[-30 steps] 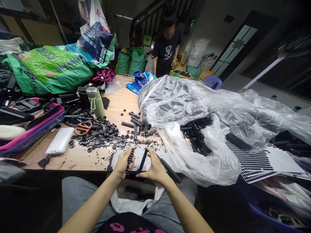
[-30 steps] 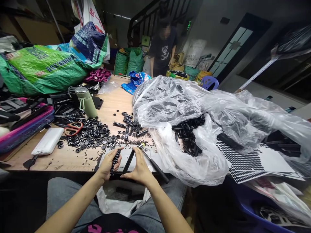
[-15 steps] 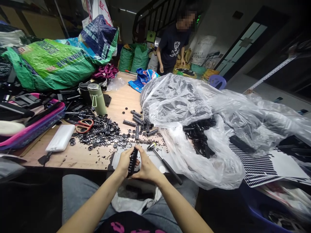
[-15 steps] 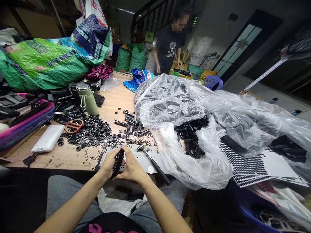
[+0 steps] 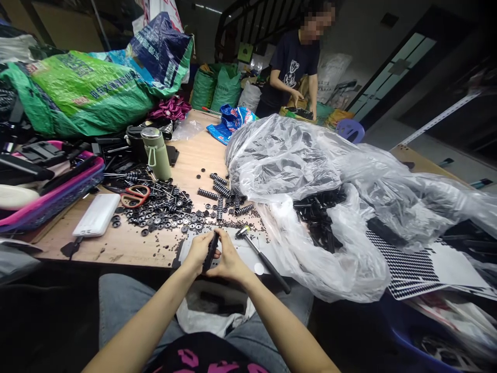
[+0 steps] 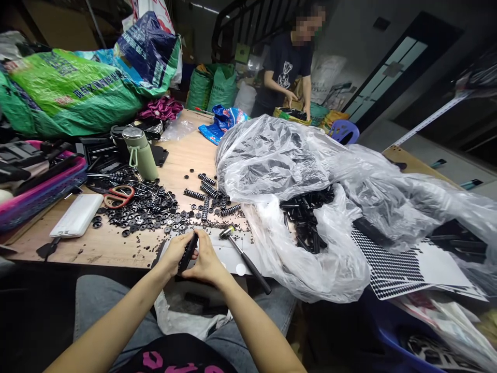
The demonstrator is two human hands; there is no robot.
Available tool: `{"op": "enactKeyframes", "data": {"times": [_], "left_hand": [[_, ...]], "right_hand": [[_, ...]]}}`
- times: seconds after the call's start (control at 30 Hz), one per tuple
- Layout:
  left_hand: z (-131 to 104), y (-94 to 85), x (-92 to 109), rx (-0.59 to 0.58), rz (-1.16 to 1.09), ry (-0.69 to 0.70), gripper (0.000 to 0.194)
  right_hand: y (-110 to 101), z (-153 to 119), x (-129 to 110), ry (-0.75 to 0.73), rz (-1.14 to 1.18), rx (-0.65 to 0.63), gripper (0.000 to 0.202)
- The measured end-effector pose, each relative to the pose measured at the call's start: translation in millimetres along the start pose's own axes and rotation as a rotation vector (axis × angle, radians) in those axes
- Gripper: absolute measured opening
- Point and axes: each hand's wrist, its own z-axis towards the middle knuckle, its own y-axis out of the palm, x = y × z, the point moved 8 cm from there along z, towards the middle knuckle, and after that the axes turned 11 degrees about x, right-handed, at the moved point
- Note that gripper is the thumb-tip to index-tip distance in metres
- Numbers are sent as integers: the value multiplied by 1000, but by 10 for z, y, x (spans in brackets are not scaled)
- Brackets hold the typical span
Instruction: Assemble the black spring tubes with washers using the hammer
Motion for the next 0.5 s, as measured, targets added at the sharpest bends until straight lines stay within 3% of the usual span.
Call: {"op": "enactKeyframes", "data": {"times": [0.07,0.17,0.23,0.3,0.4,0.5], "left_hand": [[42,-9,35,-17,123,152,31],[4,37,146,-24,465,601,37],[-43,104,110,-32,731,840,48],[-40,140,23,-49,955,968,48],[-35,126,-28,-75,1181,1120,45],[-86,82,18,-66,1311,1259,45]], "right_hand": [[57,8,94,9,-75,36,102],[112,16,261,37,-208,136,87],[111,-1,343,47,-290,167,76],[28,-59,411,55,-357,160,75],[-395,-255,621,184,-532,237,69],[-877,-524,872,372,-800,293,29]]}}
